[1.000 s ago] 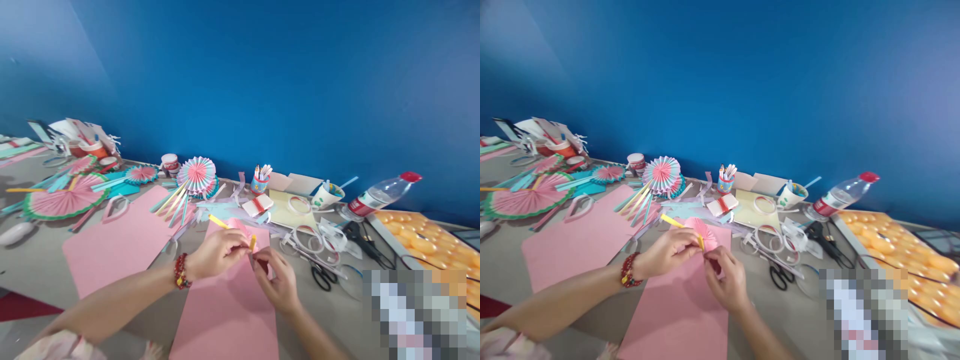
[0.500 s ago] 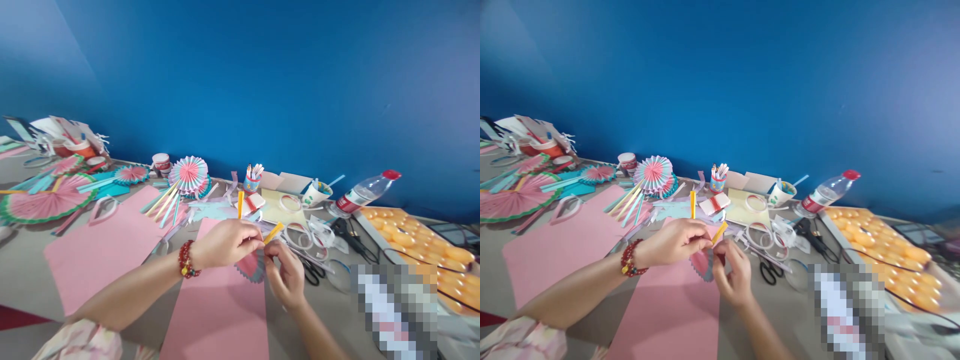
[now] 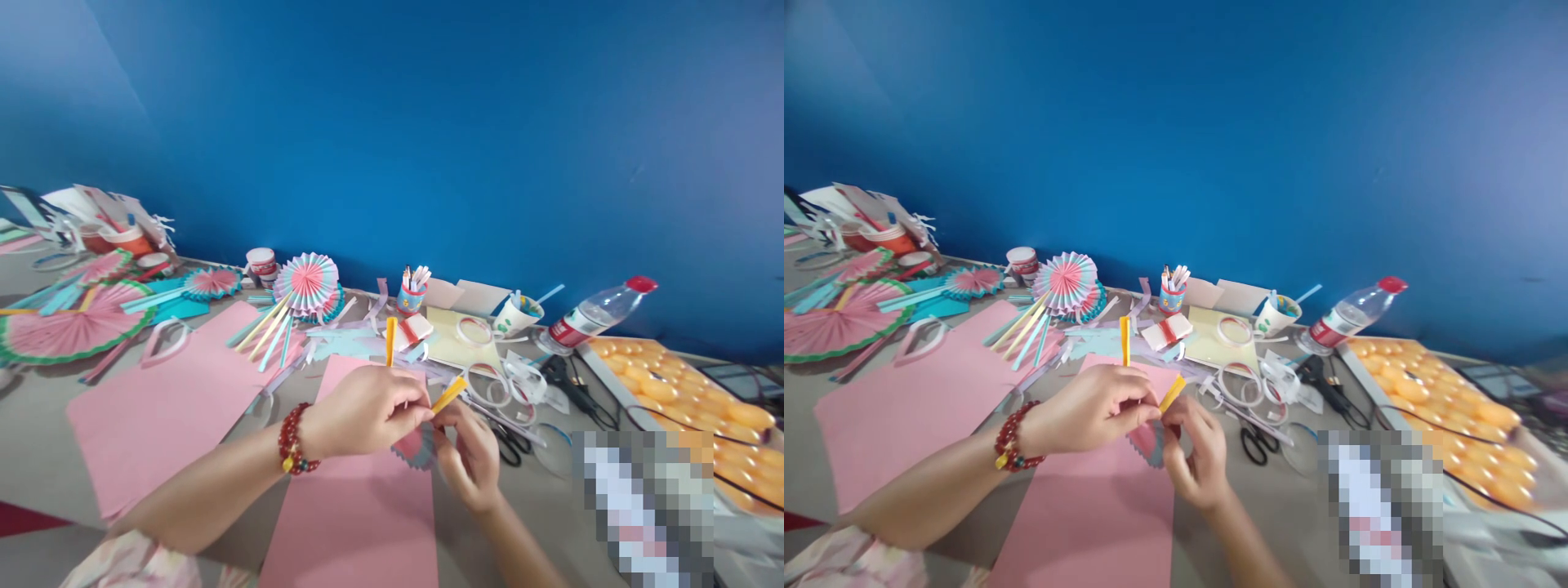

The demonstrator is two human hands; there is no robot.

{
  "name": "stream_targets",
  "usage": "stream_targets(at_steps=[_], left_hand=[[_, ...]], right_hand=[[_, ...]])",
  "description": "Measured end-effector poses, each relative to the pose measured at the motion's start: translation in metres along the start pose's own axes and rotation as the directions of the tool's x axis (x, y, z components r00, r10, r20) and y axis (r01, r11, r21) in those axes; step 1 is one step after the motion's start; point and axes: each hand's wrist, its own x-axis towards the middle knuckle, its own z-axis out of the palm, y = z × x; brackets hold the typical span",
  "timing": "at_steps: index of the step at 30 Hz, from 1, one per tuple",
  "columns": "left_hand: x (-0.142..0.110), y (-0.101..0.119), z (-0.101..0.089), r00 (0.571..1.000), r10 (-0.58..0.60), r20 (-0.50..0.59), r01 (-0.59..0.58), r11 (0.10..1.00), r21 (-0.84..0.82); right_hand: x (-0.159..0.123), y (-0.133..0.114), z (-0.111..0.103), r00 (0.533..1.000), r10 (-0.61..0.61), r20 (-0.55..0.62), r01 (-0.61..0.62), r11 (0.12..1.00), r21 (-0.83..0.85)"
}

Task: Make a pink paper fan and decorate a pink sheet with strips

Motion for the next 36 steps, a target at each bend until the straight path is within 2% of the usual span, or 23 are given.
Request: stream_targets(at_steps=[11,26,36], left_hand=[[-0.005,0.011,-0.004,0.999,0.026,0.041,-0.029,0.997,0.075],[-0.007,0.008,-0.006,0.998,0.016,0.053,-0.023,0.992,0.126],[-0.008,0.006,-0.002,0.999,-0.005,0.035,0.001,0.992,0.129]], right_hand=[[-0.002,-0.003,-0.002,0.994,-0.105,-0.012,0.104,0.992,-0.066],[-0.003,-0.002,0.001,0.981,-0.192,-0.023,0.185,0.965,-0.188],[-0.003,-0.007,0.002,0.987,-0.157,-0.025,0.152,0.977,-0.152]])
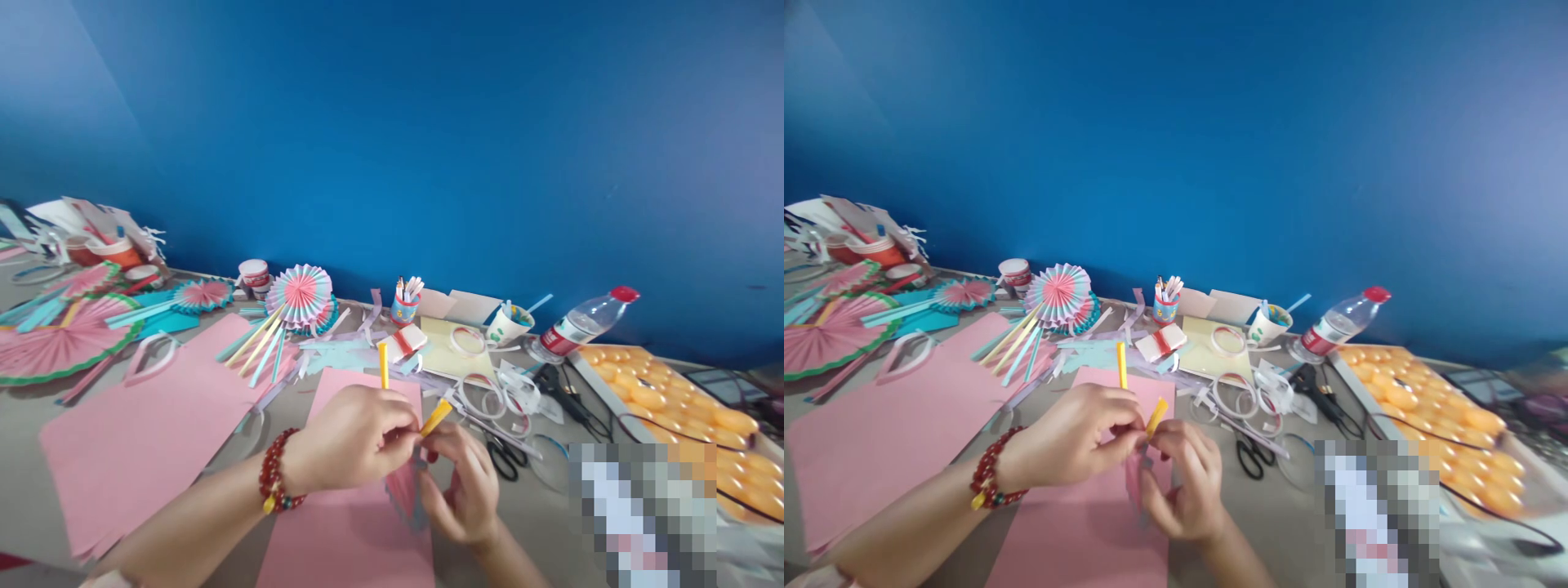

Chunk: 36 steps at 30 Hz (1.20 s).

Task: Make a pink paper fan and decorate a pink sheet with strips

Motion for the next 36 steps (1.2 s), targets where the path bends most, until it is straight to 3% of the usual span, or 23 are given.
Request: stream_targets(at_steps=[4,11,14,16,18,20,22,24,31,36], left_hand=[[0.001,-0.002,0.002,1.0,-0.012,-0.012,0.011,1.0,-0.01],[0.003,-0.008,0.003,0.998,-0.033,-0.047,0.03,0.998,-0.053],[0.005,-0.018,0.002,0.989,0.006,-0.151,-0.019,0.996,-0.083],[0.006,-0.025,-0.001,0.977,0.068,-0.201,-0.065,0.998,0.018],[0.007,-0.031,-0.005,0.979,0.16,-0.123,-0.136,0.973,0.185],[0.007,-0.035,-0.009,0.973,0.224,0.062,-0.232,0.928,0.29],[0.005,-0.038,-0.01,0.955,0.214,0.204,-0.27,0.913,0.306],[0.002,-0.039,-0.011,0.95,0.174,0.26,-0.249,0.923,0.292],[-0.004,-0.042,-0.013,0.923,0.143,0.357,-0.237,0.943,0.233],[-0.002,-0.039,-0.009,0.893,0.181,0.411,-0.281,0.939,0.197]], right_hand=[[-0.003,0.002,0.002,0.999,0.025,0.028,-0.025,1.0,-0.007],[-0.006,0.007,0.005,0.98,0.195,0.026,-0.197,0.974,0.111],[-0.009,0.013,0.008,0.935,0.353,0.023,-0.349,0.91,0.222],[-0.009,0.017,0.01,0.873,0.485,0.046,-0.473,0.821,0.319],[-0.009,0.022,0.013,0.792,0.604,0.093,-0.579,0.693,0.429],[-0.007,0.026,0.015,0.705,0.692,0.154,-0.647,0.54,0.539],[-0.004,0.028,0.017,0.624,0.754,0.207,-0.68,0.393,0.619],[-0.001,0.03,0.017,0.563,0.791,0.239,-0.692,0.293,0.66],[0.002,0.035,0.018,0.487,0.825,0.286,-0.702,0.176,0.69],[-0.002,0.042,0.02,0.501,0.79,0.354,-0.737,0.175,0.653]])
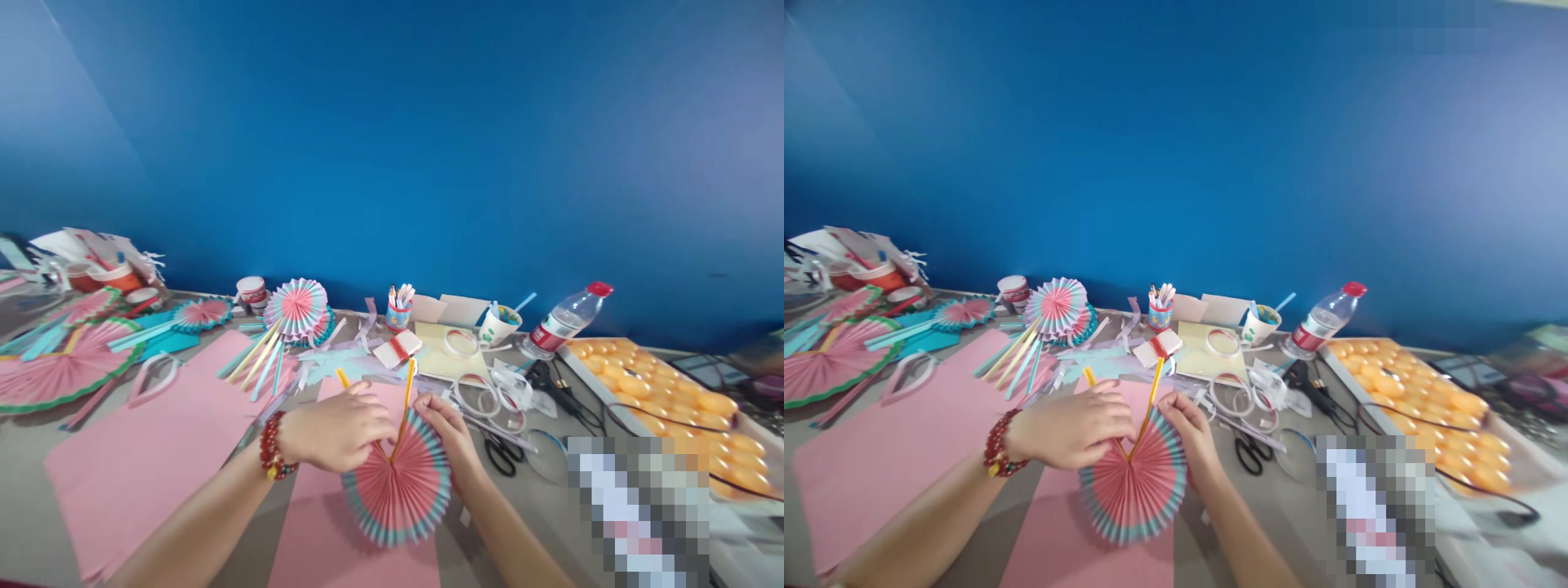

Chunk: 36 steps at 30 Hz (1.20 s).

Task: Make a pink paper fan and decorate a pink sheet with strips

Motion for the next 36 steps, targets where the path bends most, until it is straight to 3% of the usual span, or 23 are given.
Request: stream_targets(at_steps=[7,13,18,22,27,30,33,35,36], left_hand=[[0.011,0.002,0.022,0.999,-0.016,-0.035,0.02,0.993,0.114],[0.014,0.013,0.029,0.976,-0.046,-0.213,0.073,0.99,0.119],[-0.012,0.025,0.019,0.948,-0.143,-0.285,0.171,0.982,0.075],[-0.051,0.032,0.024,0.879,-0.331,-0.344,0.332,0.942,-0.058],[-0.102,0.031,0.053,0.695,-0.549,-0.465,0.526,0.829,-0.191],[-0.135,0.022,0.062,0.533,-0.603,-0.594,0.637,0.747,-0.188],[-0.175,0.005,0.044,0.364,-0.676,-0.641,0.777,0.6,-0.192],[-0.204,-0.014,0.018,0.218,-0.681,-0.699,0.883,0.443,-0.156],[-0.217,-0.026,0.002,0.177,-0.673,-0.719,0.919,0.375,-0.124]], right_hand=[[0.009,0.003,-0.012,0.998,-0.034,0.047,0.035,0.999,-0.017],[0.017,0.006,-0.017,0.996,-0.072,0.056,0.061,0.983,0.174],[0.021,0.016,-0.018,0.997,-0.078,-0.003,0.078,0.993,0.083],[0.019,0.028,-0.015,0.997,-0.067,0.025,0.07,0.989,-0.133],[0.017,0.041,-0.009,0.963,-0.125,0.238,0.225,0.86,-0.457],[0.019,0.047,-0.009,0.955,-0.135,0.266,0.261,0.808,-0.528],[0.021,0.051,-0.011,0.954,-0.145,0.262,0.271,0.793,-0.545],[0.022,0.052,-0.013,0.953,-0.142,0.268,0.273,0.786,-0.555],[0.022,0.052,-0.013,0.952,-0.138,0.273,0.273,0.785,-0.556]])
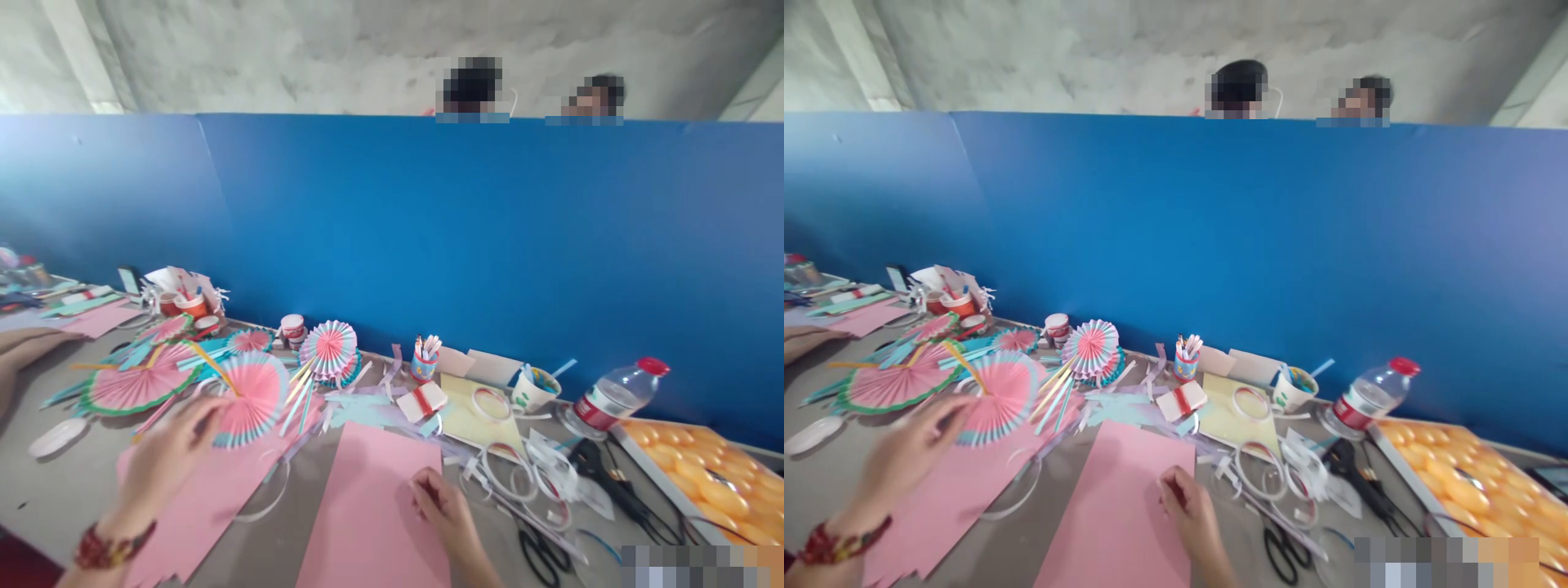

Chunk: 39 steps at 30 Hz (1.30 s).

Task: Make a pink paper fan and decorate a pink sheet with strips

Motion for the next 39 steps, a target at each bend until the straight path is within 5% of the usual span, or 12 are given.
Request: stream_targets(at_steps=[3,6,10,16,19,24,26,30,34,39], left_hand=[[0.052,-0.033,-0.013,0.994,-0.006,-0.111,0.02,0.992,0.126],[0.078,-0.036,0.001,0.982,0.008,-0.191,0.016,0.992,0.125],[0.056,0.007,0.049,0.982,0.185,0.042,-0.183,0.982,-0.048],[-0.001,0.098,0.085,0.878,0.415,0.238,-0.309,0.872,-0.38],[-0.02,0.125,0.088,0.794,0.536,0.286,-0.377,0.804,-0.459],[-0.047,0.14,0.103,0.499,0.771,0.396,-0.565,0.636,-0.526],[-0.053,0.139,0.109,0.438,0.794,0.421,-0.592,0.607,-0.53],[-0.058,0.134,0.116,0.447,0.795,0.41,-0.608,0.606,-0.514],[-0.061,0.133,0.119,0.465,0.773,0.432,-0.603,0.634,-0.484],[-0.057,0.123,0.125,0.505,0.765,0.4,-0.625,0.644,-0.441]], right_hand=[[0.0,0.001,0.0,1.0,0.0,-0.002,0.0,1.0,0.004],[0.001,0.002,0.001,1.0,-0.001,-0.014,0.001,1.0,0.025],[0.002,-0.001,0.001,1.0,0.006,-0.018,-0.006,1.0,0.007],[0.002,-0.001,-0.001,1.0,0.004,-0.019,-0.005,0.999,-0.047],[0.001,0.0,-0.001,1.0,0.007,-0.005,-0.008,0.999,-0.051],[-0.003,-0.007,0.0,0.999,-0.039,-0.01,0.038,0.995,-0.092],[-0.005,-0.013,0.0,0.999,-0.053,-0.013,0.051,0.991,-0.12],[-0.006,-0.03,-0.004,0.995,-0.089,0.038,0.095,0.973,-0.208],[-0.011,-0.048,-0.011,0.97,-0.129,0.207,0.209,0.878,-0.432],[-0.031,-0.052,-0.017,0.932,0.036,0.36,0.228,0.715,-0.661]])
